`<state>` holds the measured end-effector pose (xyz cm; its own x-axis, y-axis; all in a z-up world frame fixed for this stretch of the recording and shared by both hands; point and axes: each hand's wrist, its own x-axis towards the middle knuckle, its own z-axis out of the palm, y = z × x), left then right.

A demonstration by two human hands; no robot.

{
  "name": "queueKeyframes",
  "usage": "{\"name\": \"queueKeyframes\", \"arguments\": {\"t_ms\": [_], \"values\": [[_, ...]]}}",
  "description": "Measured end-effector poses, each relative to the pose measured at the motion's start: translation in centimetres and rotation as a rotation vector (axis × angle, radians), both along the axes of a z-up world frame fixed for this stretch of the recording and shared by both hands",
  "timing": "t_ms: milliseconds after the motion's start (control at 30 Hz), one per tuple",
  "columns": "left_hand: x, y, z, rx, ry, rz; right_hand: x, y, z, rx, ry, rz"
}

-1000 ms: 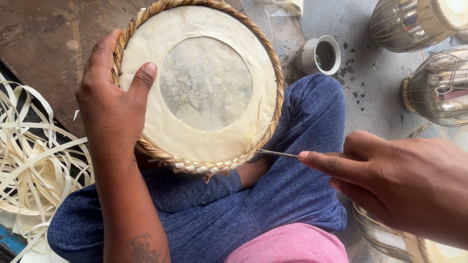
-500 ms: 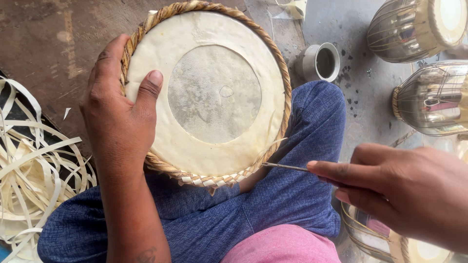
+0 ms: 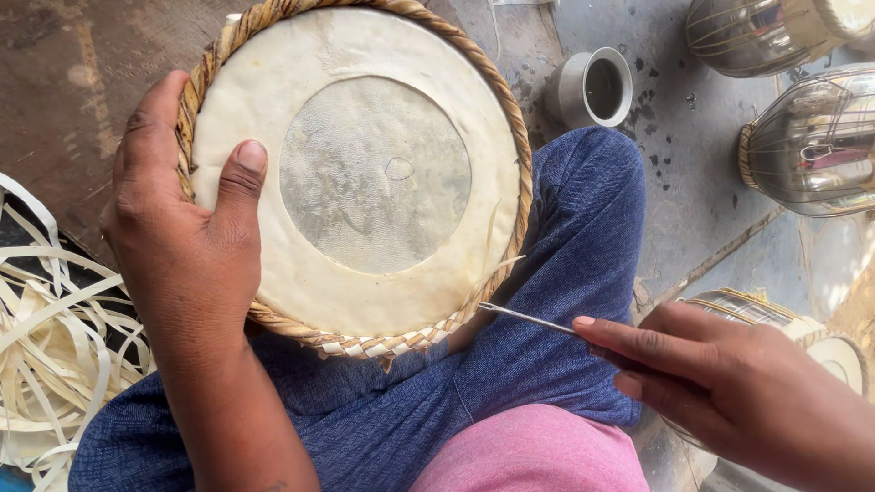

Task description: The person uses an awl and scissors to repair a drum by weaving thin material around the rim. They tighten the strips by hand and trim the excess while sitting on the floor.

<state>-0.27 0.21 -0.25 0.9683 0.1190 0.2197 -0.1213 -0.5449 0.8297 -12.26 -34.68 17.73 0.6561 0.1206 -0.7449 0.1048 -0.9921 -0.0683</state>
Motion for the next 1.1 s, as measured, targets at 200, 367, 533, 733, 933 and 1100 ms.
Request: {"name": "queueKeyframes", "arguments": {"t_ms": [200, 367, 533, 733, 933, 1100], "values": [[-0.1, 0.1, -0.3, 0.04, -0.036, -0.027, -1.0, -0.5, -0.7, 0.042, -0.044, 0.037], [0.1, -0.2, 0.1, 0.048, -0.015, -0.004, -0.7, 0.0, -0.7, 0.145, -0.201, 0.158], [0.1, -0.3, 0.3, 0.01, 0.033, 0.017, 1.5, 0.6, -0.5, 0.335, 0.062, -0.227], [0.1, -0.2, 0.1, 0.024, 0.012, 0.021, 3.6, 1.2, 0.9, 0.094, -0.175, 0.434], [0.2, -0.2, 0.2, 0.015, 0.017, 0.03, 6.9, 2.0, 0.6, 0.29, 0.212, -0.096], [0.4, -0.2, 0.5, 0.025, 0.02, 0.025, 5.9, 1.8, 0.3, -0.313, 0.259, 0.163]]}}
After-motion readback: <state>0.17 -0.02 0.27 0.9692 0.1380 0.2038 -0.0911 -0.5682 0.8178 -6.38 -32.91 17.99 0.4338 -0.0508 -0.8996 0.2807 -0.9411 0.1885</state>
